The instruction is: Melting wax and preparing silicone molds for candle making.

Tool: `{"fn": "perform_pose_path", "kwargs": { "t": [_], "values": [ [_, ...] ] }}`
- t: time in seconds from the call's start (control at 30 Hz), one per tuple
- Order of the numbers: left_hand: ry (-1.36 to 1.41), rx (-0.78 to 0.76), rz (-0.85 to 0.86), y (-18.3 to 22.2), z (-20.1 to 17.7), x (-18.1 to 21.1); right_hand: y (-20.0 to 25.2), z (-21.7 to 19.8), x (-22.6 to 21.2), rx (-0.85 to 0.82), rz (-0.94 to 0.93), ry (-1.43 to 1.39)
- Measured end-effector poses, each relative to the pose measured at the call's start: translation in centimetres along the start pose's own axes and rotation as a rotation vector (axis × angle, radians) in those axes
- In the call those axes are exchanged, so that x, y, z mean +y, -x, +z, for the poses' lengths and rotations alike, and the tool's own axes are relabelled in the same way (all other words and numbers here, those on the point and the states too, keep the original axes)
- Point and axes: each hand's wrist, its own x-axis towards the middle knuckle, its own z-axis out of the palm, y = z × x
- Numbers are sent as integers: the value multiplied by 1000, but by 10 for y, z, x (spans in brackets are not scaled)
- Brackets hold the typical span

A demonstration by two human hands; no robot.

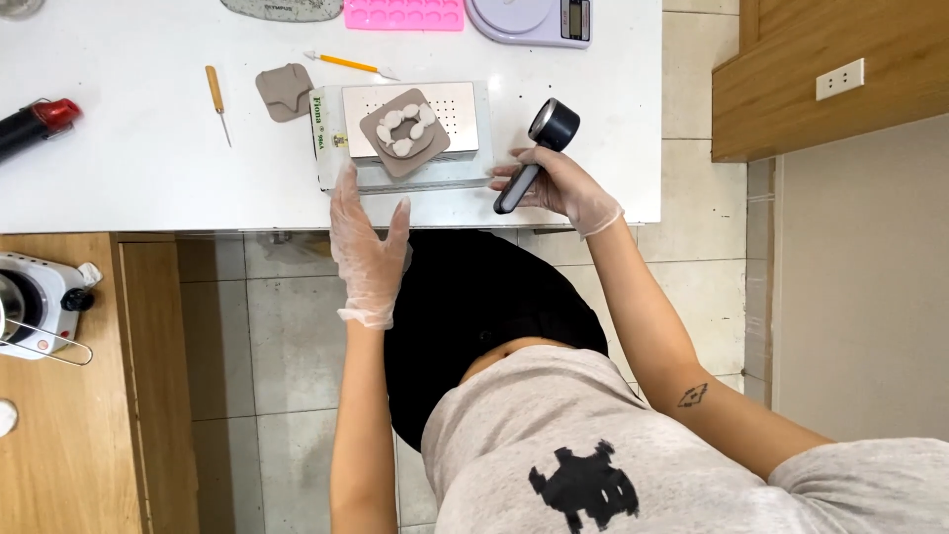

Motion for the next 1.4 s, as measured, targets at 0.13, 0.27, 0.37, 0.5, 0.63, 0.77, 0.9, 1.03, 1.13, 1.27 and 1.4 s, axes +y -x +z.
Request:
{"fn": "perform_pose_path", "kwargs": {
  "t": [0.13,0.27,0.37,0.5,0.63,0.77,0.9,1.03,1.13,1.27,1.4],
  "values": [
    [15,-1,-97,18,0,-5,11,-4,6,-99,-41,-171],
    [28,-18,-161,33,1,-12,14,-12,17,-163,-160,-63],
    [25,-52,-206,38,0,-13,14,-15,24,-177,-218,4],
    [26,-61,-204,43,0,-13,25,1,17,-143,-207,15],
    [25,-69,-210,40,2,-14,32,7,12,-174,-219,65],
    [42,-112,-239,35,4,-9,25,0,18,-175,-234,53],
    [57,-115,-245,34,8,-5,23,-5,20,-189,-242,50],
    [52,-114,-246,35,10,-3,21,-12,24,-177,-231,36],
    [41,-125,-249,35,11,-4,19,-15,24,-169,-234,13],
    [21,-152,-266,34,9,-2,17,-17,20,-112,-207,56],
    [14,-152,-261,32,8,-1,-2,-35,28,-127,-190,45]
  ]
}}
